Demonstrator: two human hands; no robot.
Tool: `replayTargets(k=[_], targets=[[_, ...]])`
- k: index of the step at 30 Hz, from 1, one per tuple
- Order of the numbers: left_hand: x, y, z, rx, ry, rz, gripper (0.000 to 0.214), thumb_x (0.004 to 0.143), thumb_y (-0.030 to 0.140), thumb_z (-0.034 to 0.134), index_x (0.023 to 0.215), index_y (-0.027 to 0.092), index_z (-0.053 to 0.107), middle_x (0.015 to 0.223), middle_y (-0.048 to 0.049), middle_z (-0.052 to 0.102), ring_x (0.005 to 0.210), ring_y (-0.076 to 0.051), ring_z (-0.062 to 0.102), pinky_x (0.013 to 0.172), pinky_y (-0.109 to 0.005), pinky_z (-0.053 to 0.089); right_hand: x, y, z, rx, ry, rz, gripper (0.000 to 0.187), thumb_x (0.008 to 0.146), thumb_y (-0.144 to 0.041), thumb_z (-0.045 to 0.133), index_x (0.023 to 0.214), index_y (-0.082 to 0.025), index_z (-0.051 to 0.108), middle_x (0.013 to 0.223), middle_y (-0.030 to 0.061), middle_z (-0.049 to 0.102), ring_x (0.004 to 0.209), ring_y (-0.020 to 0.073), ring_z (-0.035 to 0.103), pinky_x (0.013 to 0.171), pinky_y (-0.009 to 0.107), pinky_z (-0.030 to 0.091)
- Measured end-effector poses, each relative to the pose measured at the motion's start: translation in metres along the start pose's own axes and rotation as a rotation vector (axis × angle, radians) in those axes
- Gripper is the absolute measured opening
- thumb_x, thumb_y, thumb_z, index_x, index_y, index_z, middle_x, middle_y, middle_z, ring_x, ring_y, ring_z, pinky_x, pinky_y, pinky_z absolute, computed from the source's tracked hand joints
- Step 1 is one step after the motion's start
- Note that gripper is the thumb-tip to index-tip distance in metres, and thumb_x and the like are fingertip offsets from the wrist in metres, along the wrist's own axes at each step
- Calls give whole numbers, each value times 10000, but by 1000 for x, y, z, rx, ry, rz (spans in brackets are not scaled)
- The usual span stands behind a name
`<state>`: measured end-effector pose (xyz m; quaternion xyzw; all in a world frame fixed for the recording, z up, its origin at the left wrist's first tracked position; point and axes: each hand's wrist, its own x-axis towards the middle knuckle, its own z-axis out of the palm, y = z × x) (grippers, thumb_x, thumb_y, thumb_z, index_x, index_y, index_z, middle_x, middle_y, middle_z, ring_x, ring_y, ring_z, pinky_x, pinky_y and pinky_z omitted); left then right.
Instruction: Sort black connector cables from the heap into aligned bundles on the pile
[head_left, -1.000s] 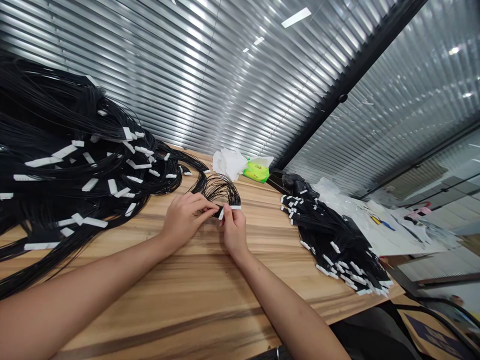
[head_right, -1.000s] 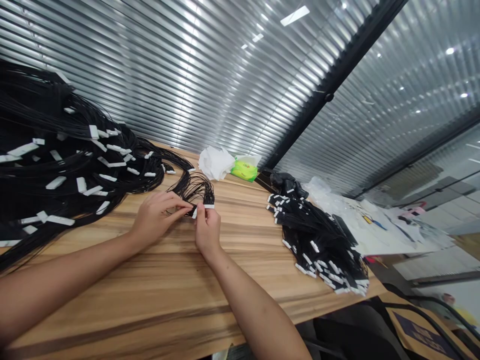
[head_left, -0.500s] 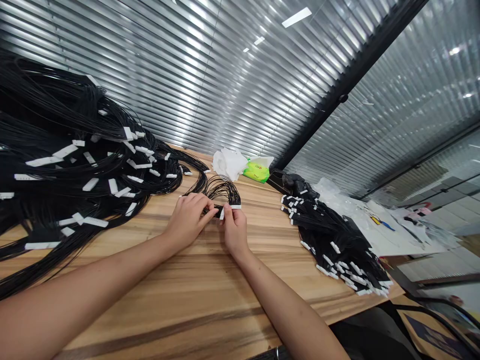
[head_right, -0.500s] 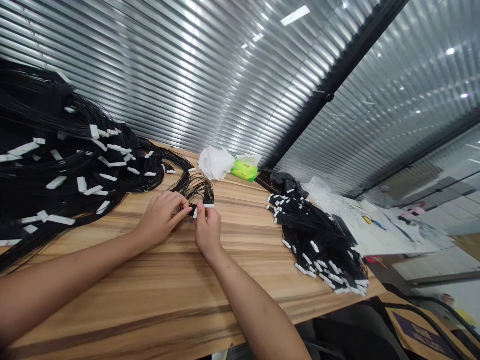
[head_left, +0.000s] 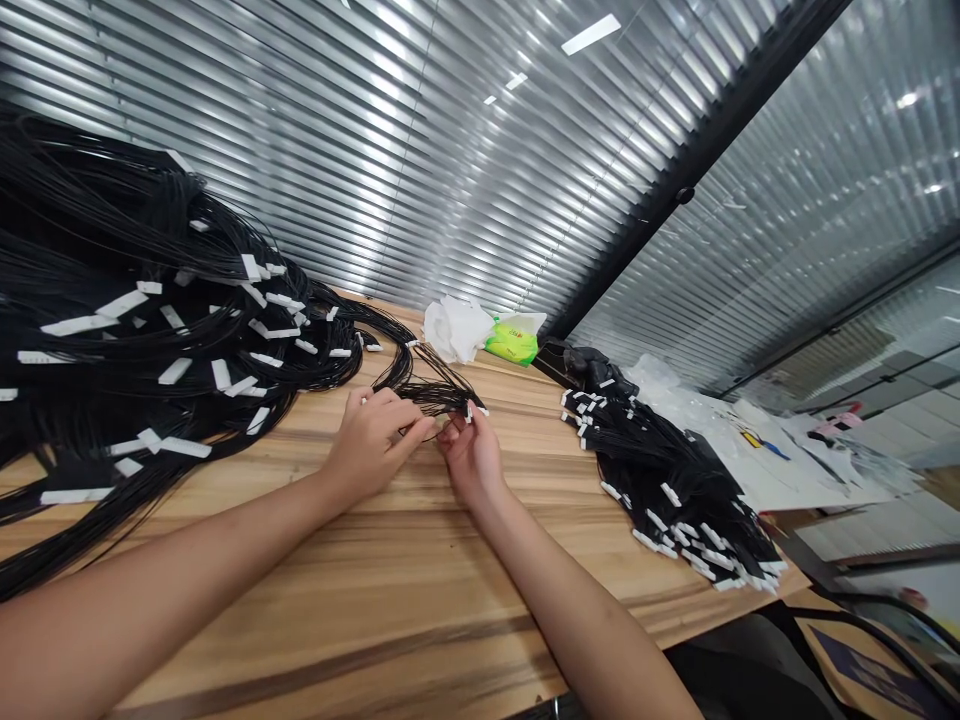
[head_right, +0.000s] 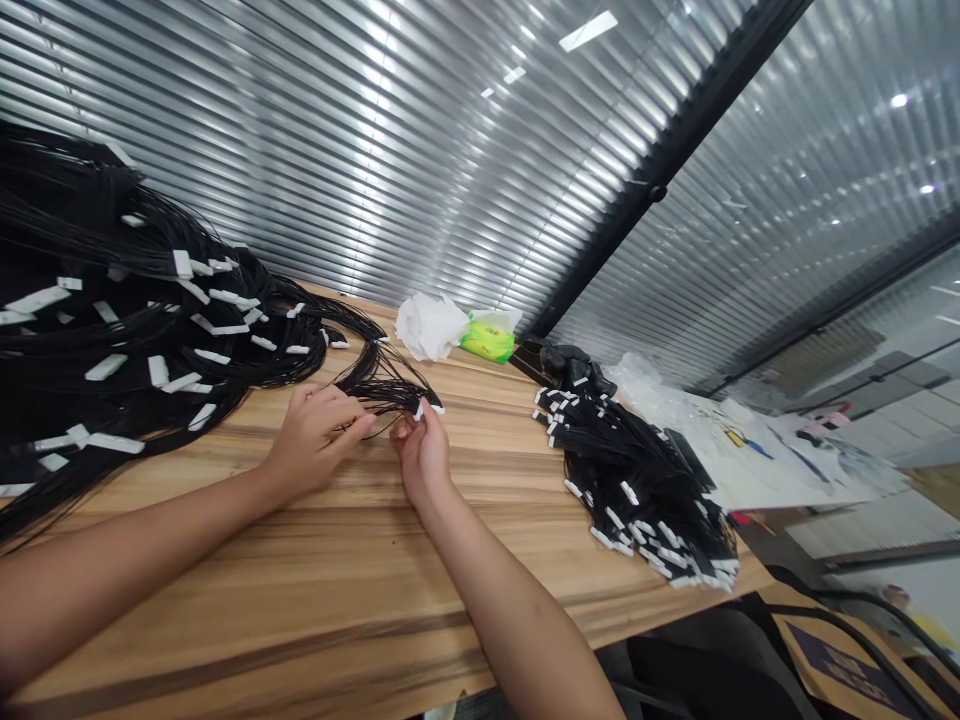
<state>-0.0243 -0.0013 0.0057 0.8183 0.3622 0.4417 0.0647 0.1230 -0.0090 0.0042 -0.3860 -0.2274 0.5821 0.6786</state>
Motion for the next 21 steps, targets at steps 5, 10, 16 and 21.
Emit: replayTargets(k=[5, 10, 16, 21], targets=[[3, -5, 4, -39, 20, -152, 314, 925, 358, 466, 678, 229, 611, 759, -2, 703, 827, -208, 574, 848, -393, 285, -8, -5, 4, 107, -114, 89, 247, 824, -309, 583, 652, -216, 431, 542, -83, 383, 451, 89, 314, 533, 239, 376], [4, -5, 0, -157, 44, -225, 309, 950, 346, 403, 764, 212, 610, 814, 2, 689, 831, -172, 584, 862, -357, 316, -13, -9, 7, 247, -158, 113, 252, 874, -264, 539, 648, -210, 441, 566, -77, 441, 463, 87, 333, 555, 236, 392], [3, -2, -3, -99, 188, -43, 125, 868, 330, 604, 823, 235, 672, 869, 4, 695, 900, -181, 601, 909, -372, 292, -11, -10, 5, 346, -110, 103, 209, 925, -241, 458, 740, -212, 549, 658, -57, 561, 484, 86, 381, 536, 221, 384], [0, -1, -2, -67, 200, 69, 113, 843, 335, 646, 802, 238, 686, 795, 6, 693, 820, -176, 605, 861, -373, 306, -11, -8, 5, 401, -104, 143, 241, 954, -245, 417, 798, -196, 594, 627, -55, 551, 473, 81, 388, 520, 213, 375]])
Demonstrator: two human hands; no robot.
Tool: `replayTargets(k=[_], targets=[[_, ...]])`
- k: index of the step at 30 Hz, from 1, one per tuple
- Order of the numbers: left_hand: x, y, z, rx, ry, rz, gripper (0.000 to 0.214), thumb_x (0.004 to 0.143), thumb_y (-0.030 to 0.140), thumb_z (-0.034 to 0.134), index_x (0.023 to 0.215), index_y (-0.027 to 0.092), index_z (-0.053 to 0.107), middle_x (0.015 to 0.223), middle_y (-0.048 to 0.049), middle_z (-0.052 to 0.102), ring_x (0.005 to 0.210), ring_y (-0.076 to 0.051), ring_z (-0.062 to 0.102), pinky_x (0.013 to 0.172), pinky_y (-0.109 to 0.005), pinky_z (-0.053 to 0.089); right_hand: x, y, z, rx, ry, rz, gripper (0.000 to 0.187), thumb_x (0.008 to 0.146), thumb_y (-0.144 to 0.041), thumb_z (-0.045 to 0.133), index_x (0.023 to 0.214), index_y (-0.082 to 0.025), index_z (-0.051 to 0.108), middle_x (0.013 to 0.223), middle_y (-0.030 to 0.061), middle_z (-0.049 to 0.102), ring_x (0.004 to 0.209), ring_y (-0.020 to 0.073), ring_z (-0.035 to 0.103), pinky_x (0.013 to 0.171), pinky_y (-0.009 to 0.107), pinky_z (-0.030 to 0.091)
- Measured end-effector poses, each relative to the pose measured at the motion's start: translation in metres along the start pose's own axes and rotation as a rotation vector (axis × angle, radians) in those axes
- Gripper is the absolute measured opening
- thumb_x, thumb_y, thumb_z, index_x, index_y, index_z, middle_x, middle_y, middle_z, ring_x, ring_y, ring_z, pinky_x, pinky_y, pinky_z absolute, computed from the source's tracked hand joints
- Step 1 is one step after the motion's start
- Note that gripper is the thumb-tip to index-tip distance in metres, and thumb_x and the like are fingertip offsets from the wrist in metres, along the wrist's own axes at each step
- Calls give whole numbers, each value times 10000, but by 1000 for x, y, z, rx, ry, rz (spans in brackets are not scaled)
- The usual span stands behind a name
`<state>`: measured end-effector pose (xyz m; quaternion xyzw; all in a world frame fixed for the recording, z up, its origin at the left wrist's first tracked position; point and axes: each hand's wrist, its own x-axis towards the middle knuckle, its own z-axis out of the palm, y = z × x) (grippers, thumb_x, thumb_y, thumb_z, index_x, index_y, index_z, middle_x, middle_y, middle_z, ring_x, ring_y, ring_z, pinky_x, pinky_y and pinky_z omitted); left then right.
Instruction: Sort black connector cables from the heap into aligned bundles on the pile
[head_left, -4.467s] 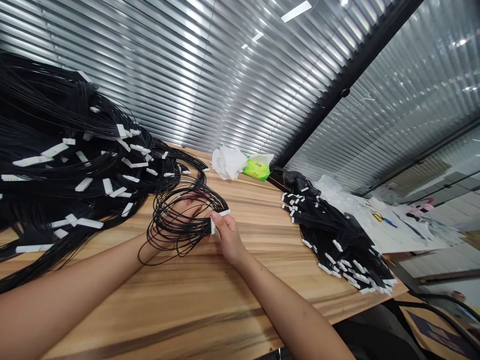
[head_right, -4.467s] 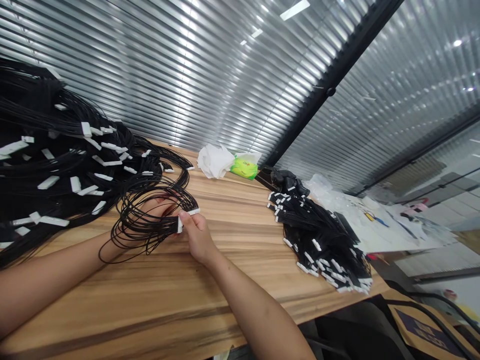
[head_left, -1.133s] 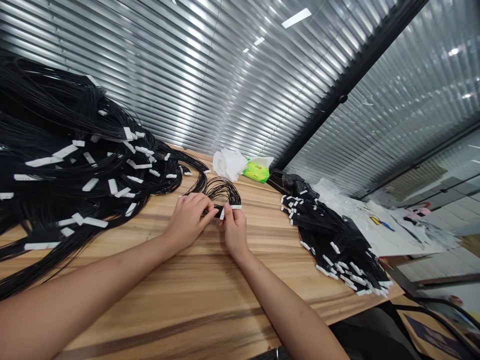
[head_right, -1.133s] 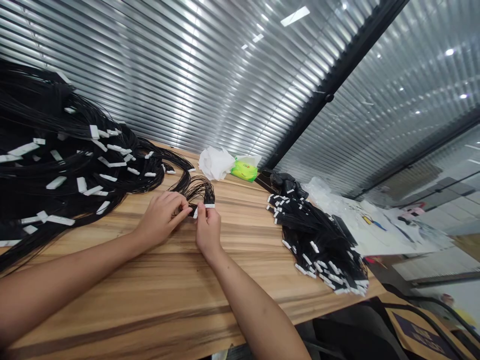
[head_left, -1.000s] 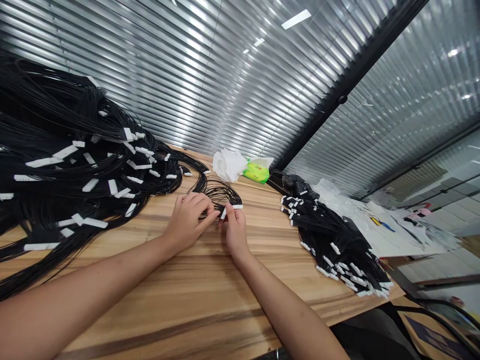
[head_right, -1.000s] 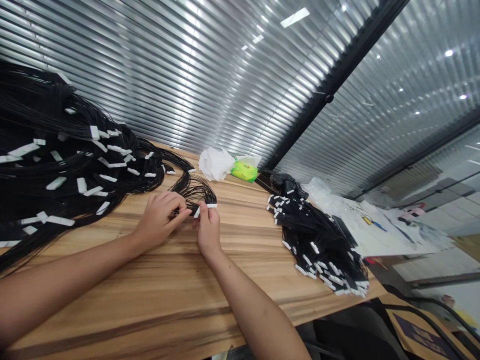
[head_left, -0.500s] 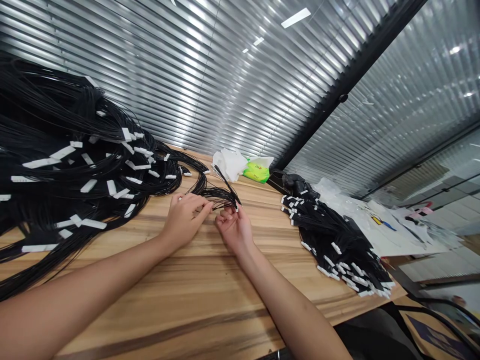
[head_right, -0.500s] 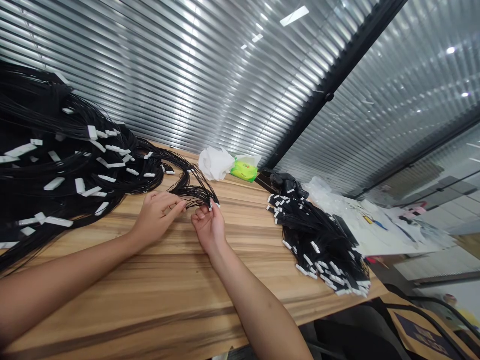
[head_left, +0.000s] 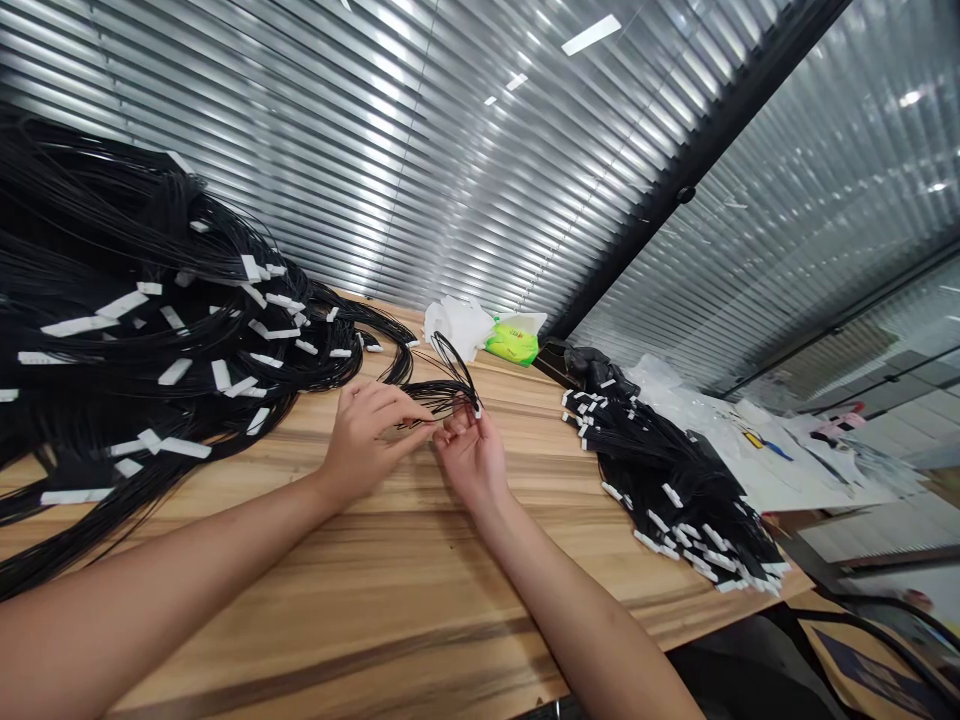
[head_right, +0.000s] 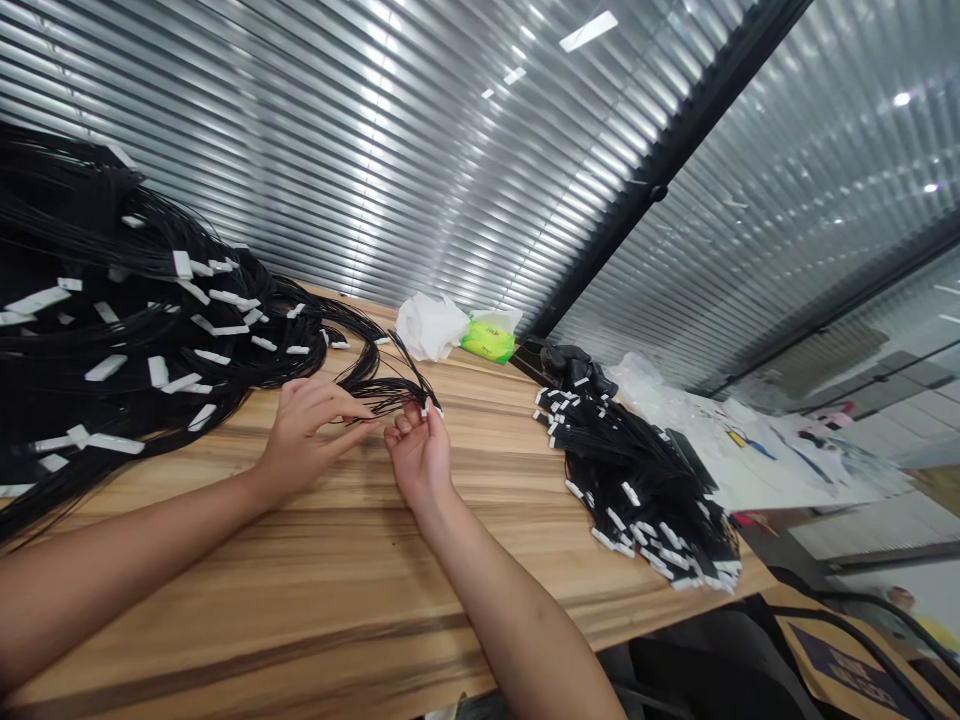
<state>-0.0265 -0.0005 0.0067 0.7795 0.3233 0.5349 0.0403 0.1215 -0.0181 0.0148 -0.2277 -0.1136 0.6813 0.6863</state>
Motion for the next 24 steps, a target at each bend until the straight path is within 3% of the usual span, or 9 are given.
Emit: replayTargets(k=[7, 13, 16, 20, 24], targets=[[0, -2, 2, 64, -128, -104, 281, 940, 298, 474, 816, 248, 721, 876, -3, 740, 886, -195, 619, 865, -397, 291, -4, -1, 3, 25, -65, 33, 247, 951, -235, 444, 753, -191, 586, 670, -49, 592, 493, 71, 409, 557, 213, 409], [-3, -12, 9, -41, -149, -350, 226, 872, 406, 572, 896, 279, 756, 912, -1, 765, 817, -203, 652, 802, -359, 375, -6, 2, 4, 1, -83, 71, 225, 920, -234, 516, 710, -196, 587, 578, -65, 532, 498, 80, 412, 577, 223, 414], [-2, -13, 10, -114, -103, -403, 195, 837, 405, 602, 873, 278, 745, 882, 11, 762, 840, -210, 654, 823, -352, 395, -7, 2, 5, 15, -94, 105, 229, 911, -244, 537, 691, -199, 580, 597, -63, 565, 502, 82, 421, 587, 237, 416], [1, -10, 7, -94, 49, -334, 78, 811, 319, 631, 772, 259, 663, 794, 43, 721, 817, -180, 635, 1042, -415, 260, -12, 3, 6, 12, -128, 155, 239, 899, -254, 563, 665, -202, 572, 589, -64, 581, 524, 92, 448, 612, 259, 425], [3, -10, 7, -105, 218, -366, 126, 724, 241, 669, 782, 231, 558, 809, 21, 631, 856, -190, 583, 1003, -414, 327, -15, 3, 8, 6, -150, 177, 218, 900, -275, 563, 696, -206, 593, 635, -55, 622, 545, 98, 458, 623, 268, 425]])
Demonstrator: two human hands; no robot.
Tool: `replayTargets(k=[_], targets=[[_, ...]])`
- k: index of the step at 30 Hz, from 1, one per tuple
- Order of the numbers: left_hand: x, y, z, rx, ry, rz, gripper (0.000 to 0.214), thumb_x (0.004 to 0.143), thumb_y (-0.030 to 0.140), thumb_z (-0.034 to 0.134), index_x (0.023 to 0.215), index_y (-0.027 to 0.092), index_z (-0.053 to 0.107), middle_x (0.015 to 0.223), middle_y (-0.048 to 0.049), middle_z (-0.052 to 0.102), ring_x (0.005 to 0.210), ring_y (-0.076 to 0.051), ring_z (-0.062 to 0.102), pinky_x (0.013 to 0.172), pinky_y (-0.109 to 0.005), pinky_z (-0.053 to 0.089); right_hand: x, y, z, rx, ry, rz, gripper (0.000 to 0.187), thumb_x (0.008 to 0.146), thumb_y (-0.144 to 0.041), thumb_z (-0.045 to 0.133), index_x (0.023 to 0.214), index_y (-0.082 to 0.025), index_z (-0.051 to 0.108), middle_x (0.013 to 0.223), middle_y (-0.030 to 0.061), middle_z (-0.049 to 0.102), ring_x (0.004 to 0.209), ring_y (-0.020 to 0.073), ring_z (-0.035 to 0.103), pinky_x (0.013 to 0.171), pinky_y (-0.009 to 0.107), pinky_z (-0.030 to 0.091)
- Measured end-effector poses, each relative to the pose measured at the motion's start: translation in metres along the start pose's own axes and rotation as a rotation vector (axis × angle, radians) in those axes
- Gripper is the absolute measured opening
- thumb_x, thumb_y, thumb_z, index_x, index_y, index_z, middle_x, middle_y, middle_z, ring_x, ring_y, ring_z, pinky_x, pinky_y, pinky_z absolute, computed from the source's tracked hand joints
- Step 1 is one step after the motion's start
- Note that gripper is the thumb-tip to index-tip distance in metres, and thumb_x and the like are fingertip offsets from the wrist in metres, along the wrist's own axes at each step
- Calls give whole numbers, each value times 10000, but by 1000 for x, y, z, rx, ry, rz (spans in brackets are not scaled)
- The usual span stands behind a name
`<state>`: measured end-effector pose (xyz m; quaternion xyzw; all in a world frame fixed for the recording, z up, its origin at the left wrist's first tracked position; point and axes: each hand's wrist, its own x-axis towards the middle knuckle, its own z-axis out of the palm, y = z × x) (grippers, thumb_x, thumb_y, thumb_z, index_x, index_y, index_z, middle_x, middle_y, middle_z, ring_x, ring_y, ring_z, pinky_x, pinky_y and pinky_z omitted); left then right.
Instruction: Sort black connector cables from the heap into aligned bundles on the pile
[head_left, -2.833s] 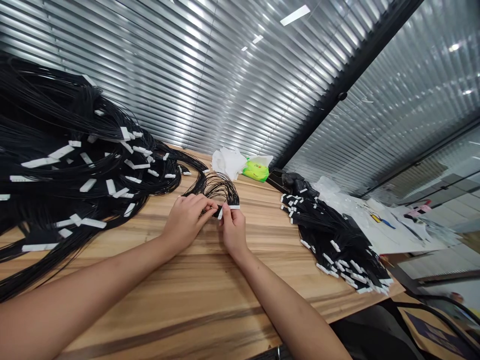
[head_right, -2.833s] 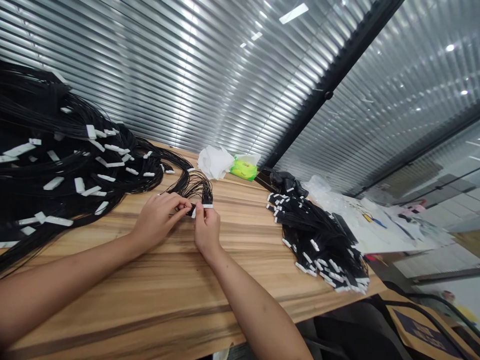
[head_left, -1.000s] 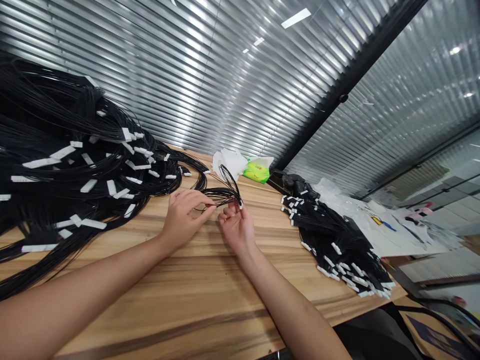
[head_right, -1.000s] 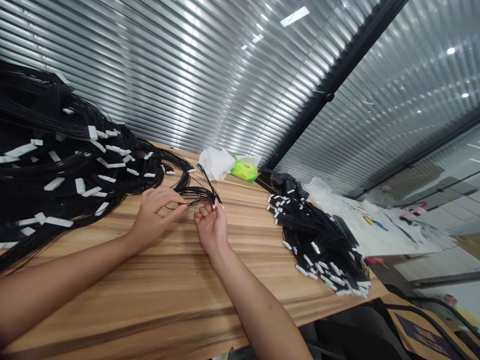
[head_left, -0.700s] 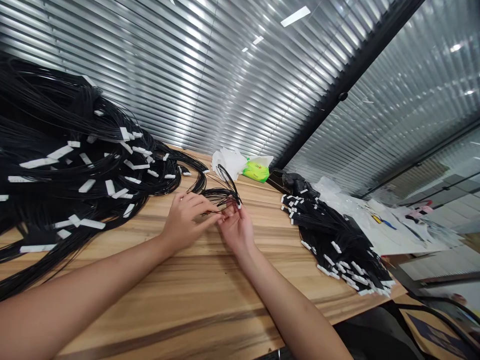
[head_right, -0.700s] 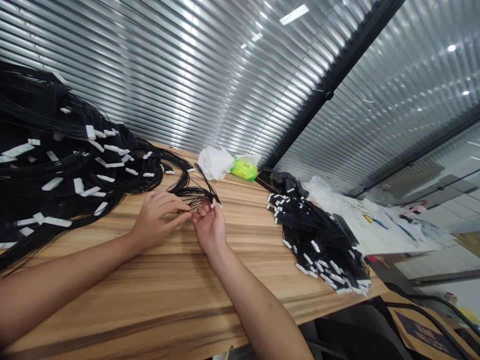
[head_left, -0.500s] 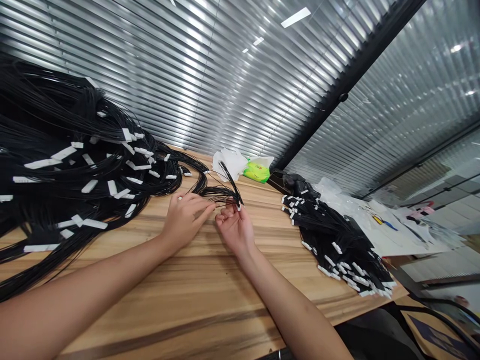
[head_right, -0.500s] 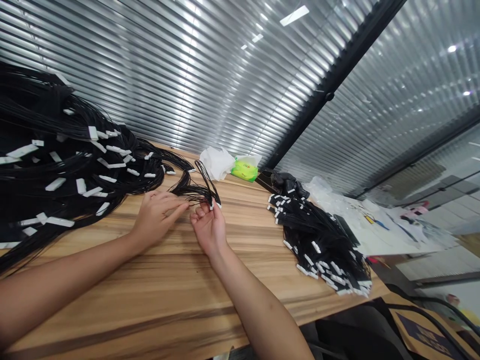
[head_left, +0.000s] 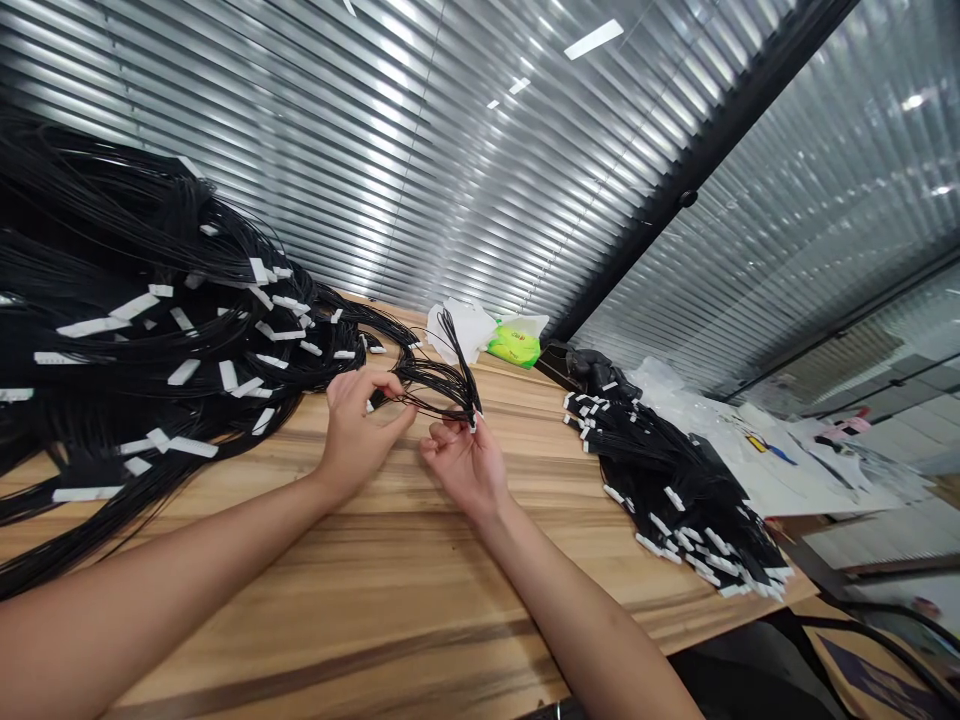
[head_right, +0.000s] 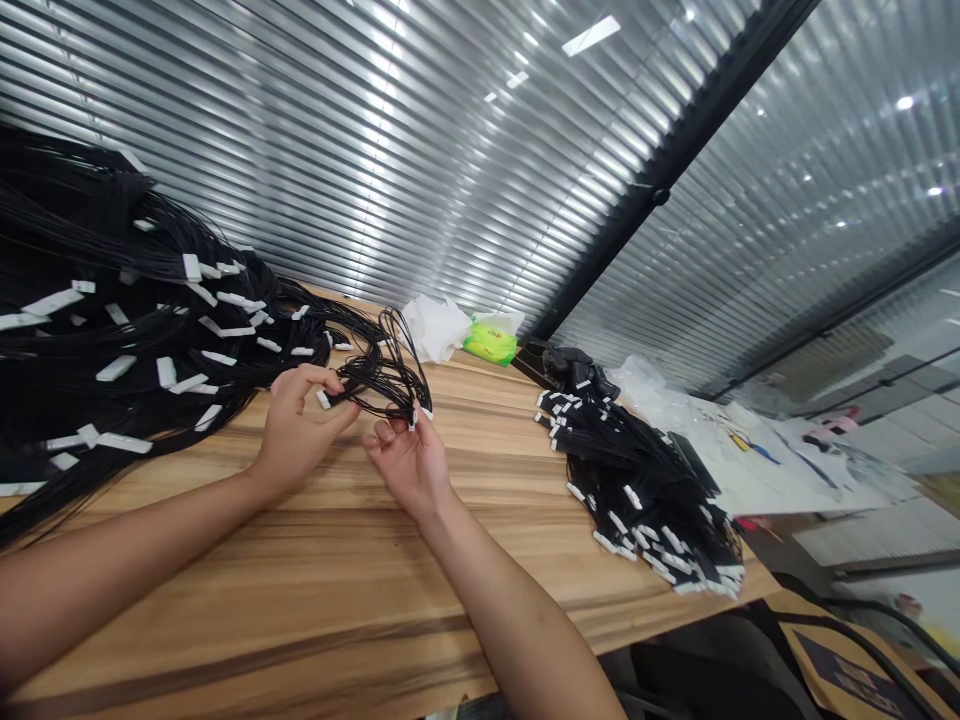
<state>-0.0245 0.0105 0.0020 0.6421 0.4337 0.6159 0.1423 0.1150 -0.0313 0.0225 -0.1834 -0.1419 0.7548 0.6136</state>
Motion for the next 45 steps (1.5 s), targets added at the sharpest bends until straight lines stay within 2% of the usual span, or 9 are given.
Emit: replayTargets(k=[7, 12, 17, 23, 30, 34, 38, 42, 45], targets=[[4, -19, 16, -528, -104, -401, 493, 638, 138, 490, 1118, 238, 538, 1214, -51, 589, 1148, -229, 526, 958, -378, 425, 3, 0, -2, -28, 4, 20, 251, 893, -276, 575, 654, -201, 570, 661, -48, 640, 550, 99, 469, 635, 268, 433], [8, -13, 17, -940, -347, -663, 534, 524, 107, 461, 1023, 160, 643, 1039, -52, 701, 1037, -261, 598, 971, -428, 440, 3, 1, -3, -63, -16, 40, 258, 912, -268, 544, 666, -197, 578, 620, -50, 612, 539, 98, 470, 636, 268, 447], [11, -10, 13, -1034, -320, -741, 446, 496, 57, 468, 873, 129, 694, 965, -66, 727, 1050, -245, 608, 1028, -398, 416, 5, 3, -3, -123, 46, 58, 226, 897, -276, 570, 683, -204, 572, 606, -55, 580, 534, 99, 462, 627, 254, 444], [13, -19, 10, -1061, -240, -763, 616, 534, 24, 481, 1091, 211, 666, 1047, -8, 717, 1028, -197, 622, 1014, -381, 435, 6, 6, -8, -175, 16, 94, 231, 904, -314, 552, 712, -197, 602, 638, -39, 606, 551, 102, 480, 638, 262, 450], [13, -13, 7, -1048, -399, -782, 354, 722, 179, 541, 1041, 178, 693, 1120, -71, 704, 1046, -263, 625, 899, -420, 502, 3, 6, -5, -170, -40, 90, 252, 913, -305, 536, 708, -186, 621, 639, -33, 627, 530, 96, 477, 622, 262, 442], [14, -9, 6, -1030, -370, -820, 292, 824, 286, 511, 1038, 201, 691, 1121, -66, 705, 1004, -257, 638, 856, -415, 518, 2, 7, -4, -260, -31, 85, 273, 908, -329, 541, 679, -196, 605, 620, -21, 630, 532, 112, 489, 624, 270, 443], [16, -11, 8, -1085, -320, -830, 298, 771, 234, 517, 1022, 196, 674, 1073, -66, 713, 1013, -252, 634, 920, -442, 499, 4, 7, -6, -248, -38, 42, 262, 899, -334, 552, 676, -204, 595, 586, -30, 601, 550, 118, 494, 621, 266, 448], [12, -16, 14, -970, -340, -748, 432, 715, 205, 528, 1138, 198, 611, 1227, -72, 643, 1172, -263, 563, 1052, -469, 408, 9, 3, -7, -210, 44, -68, 180, 891, -319, 559, 743, -224, 597, 647, -44, 611, 545, 107, 485, 591, 245, 439], [4, -14, 15, -630, -252, -498, 636, 724, 218, 586, 1344, 243, 445, 1484, -72, 406, 1383, -268, 342, 1152, -468, 262, 13, 1, -9, -238, 96, -180, 133, 868, -301, 584, 760, -223, 588, 682, -49, 604, 543, 95, 474, 566, 227, 424]])
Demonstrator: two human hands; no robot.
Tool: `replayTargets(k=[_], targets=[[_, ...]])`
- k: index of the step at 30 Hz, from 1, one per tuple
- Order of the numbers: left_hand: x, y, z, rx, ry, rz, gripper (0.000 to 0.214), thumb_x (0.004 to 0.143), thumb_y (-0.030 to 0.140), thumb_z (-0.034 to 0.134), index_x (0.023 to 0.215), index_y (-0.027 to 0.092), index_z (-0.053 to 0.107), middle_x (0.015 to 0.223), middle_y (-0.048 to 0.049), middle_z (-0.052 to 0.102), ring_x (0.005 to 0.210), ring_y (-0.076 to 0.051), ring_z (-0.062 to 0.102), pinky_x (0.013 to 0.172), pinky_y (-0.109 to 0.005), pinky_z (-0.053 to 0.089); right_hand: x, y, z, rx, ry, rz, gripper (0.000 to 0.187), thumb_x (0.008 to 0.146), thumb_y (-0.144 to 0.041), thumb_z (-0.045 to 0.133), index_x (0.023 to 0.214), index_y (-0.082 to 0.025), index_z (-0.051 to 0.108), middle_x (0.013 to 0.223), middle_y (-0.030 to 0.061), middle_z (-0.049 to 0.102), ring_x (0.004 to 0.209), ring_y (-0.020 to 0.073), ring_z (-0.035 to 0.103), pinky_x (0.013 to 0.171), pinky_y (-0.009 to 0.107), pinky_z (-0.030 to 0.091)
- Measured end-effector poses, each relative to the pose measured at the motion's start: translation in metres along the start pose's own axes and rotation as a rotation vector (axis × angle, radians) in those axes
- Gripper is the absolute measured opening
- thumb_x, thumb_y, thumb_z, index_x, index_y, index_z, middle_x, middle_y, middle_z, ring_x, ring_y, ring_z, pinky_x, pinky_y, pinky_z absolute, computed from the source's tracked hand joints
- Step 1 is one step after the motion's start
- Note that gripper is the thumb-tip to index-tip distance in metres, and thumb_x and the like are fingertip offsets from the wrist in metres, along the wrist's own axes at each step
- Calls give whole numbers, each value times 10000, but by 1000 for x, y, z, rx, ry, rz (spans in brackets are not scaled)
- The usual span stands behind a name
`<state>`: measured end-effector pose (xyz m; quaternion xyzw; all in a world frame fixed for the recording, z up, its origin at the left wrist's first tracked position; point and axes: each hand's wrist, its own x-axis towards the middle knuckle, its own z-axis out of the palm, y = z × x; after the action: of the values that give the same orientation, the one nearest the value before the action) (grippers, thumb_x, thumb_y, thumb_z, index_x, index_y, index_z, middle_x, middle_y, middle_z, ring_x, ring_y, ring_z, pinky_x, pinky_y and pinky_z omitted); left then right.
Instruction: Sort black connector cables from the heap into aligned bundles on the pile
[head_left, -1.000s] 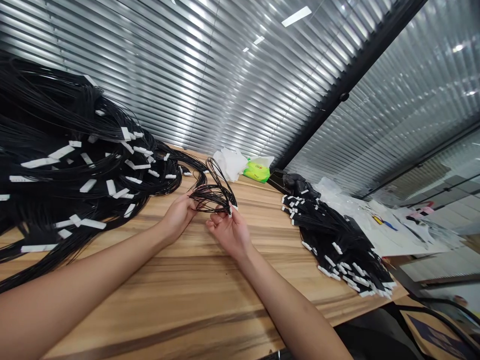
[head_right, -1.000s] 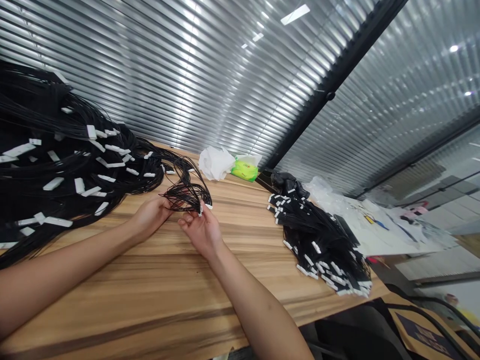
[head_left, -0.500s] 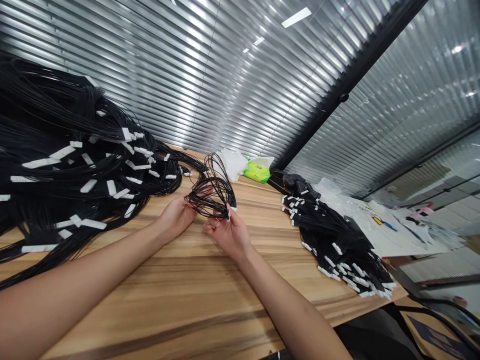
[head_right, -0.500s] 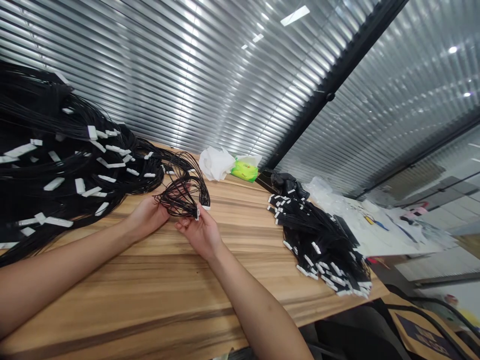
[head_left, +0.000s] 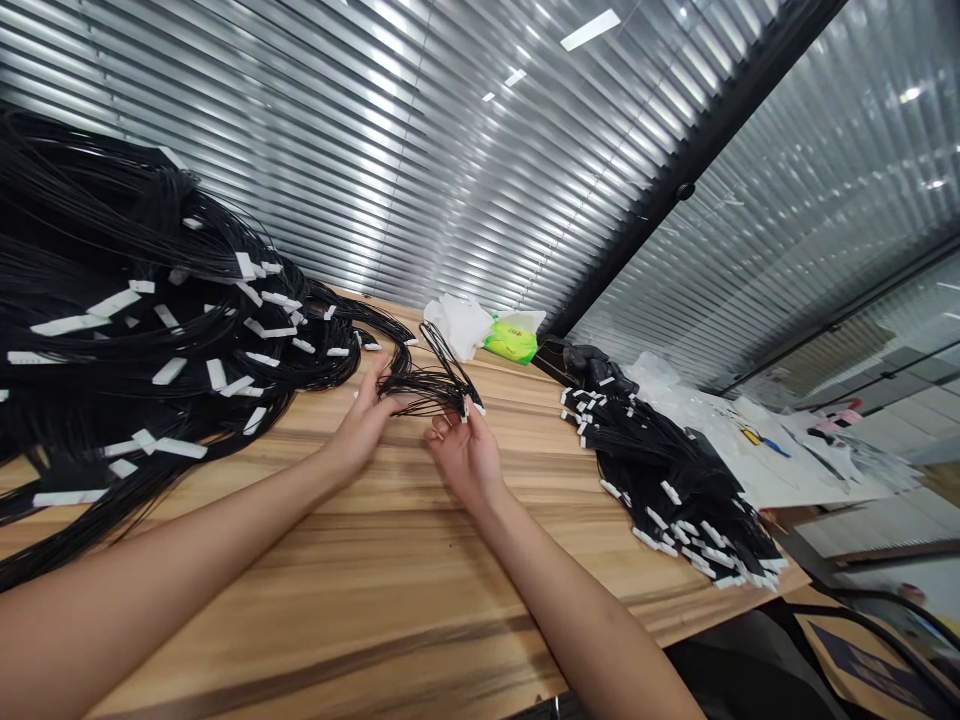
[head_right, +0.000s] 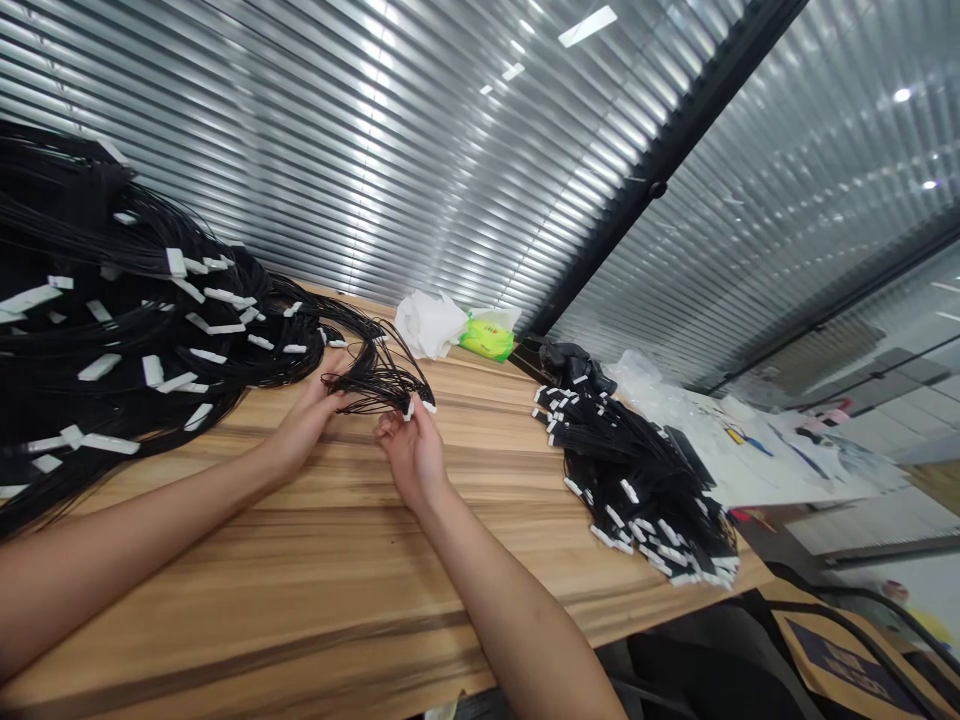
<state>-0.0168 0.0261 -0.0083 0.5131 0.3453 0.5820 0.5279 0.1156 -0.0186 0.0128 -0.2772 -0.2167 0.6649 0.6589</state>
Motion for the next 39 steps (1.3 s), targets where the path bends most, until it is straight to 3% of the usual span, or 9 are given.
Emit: replayTargets(k=[2, 4, 8, 11, 15, 24, 30, 34, 39], targets=[[-7, 2, 1, 271, 23, 237, 734, 732, 196, 610, 1412, 257, 340, 1568, -76, 232, 1450, -263, 187, 1182, -458, 173, 1, 1, -1, -57, 17, -79, 123, 841, -290, 611, 750, -210, 594, 697, -42, 602, 550, 90, 469, 549, 219, 415], [-13, 7, 2, 479, 17, 430, 737, 740, 160, 605, 1412, 248, 318, 1570, -95, 185, 1456, -259, 151, 1185, -449, 151, 1, 3, -1, -118, 17, -146, 116, 812, -289, 638, 747, -197, 612, 724, -28, 608, 568, 89, 473, 530, 215, 407], [-18, 18, 0, 631, 162, 573, 489, 743, 146, 608, 1203, 242, 473, 1375, -105, 407, 1331, -259, 356, 1125, -446, 263, -1, 6, 0, -187, 1, -217, 130, 774, -308, 675, 754, -190, 626, 730, -20, 596, 582, 90, 474, 508, 214, 390], [-20, 23, -1, 662, 234, 579, 252, 759, 188, 617, 990, 236, 529, 1120, -69, 522, 1140, -242, 490, 1008, -419, 363, -2, 6, 0, -225, 15, -239, 162, 763, -337, 683, 734, -194, 611, 688, -26, 578, 554, 92, 464, 501, 225, 379], [-23, 26, -1, 740, 124, 554, 56, 820, 235, 562, 861, 224, 598, 959, -35, 553, 969, -212, 549, 934, -400, 352, -3, 8, -2, -327, 20, -299, 228, 768, -407, 671, 740, -187, 619, 626, -28, 564, 537, 101, 468, 509, 236, 375], [-21, 21, 0, 796, -6, 595, 130, 834, 369, 629, 878, 271, 703, 999, -18, 651, 992, -212, 584, 940, -385, 300, -1, 10, -10, -514, 115, -379, 348, 780, -522, 622, 780, -175, 623, 564, -44, 551, 519, 107, 462, 540, 243, 370], [-20, 19, -3, 866, -11, 583, 162, 866, 396, 604, 872, 294, 731, 913, -17, 660, 925, -205, 579, 880, -382, 292, -5, 9, -7, -682, 127, -431, 433, 848, -516, 539, 565, -189, 520, 508, -40, 489, 525, 104, 437, 570, 248, 358], [-19, 18, -3, 910, -23, 547, 159, 885, 384, 585, 879, 287, 711, 883, 2, 663, 908, -198, 576, 847, -371, 282, -6, 9, -6, -784, 125, -447, 420, 860, -504, 518, 577, -195, 506, 519, -41, 473, 538, 111, 430, 577, 254, 354], [-22, 23, 2, 966, -136, 490, 195, 947, 324, 468, 883, 207, 610, 917, -16, 644, 902, -188, 556, 832, -354, 293, -4, 9, -7, -848, 123, -427, 409, 857, -519, 504, 613, -191, 510, 529, -44, 480, 550, 117, 437, 588, 261, 360]])
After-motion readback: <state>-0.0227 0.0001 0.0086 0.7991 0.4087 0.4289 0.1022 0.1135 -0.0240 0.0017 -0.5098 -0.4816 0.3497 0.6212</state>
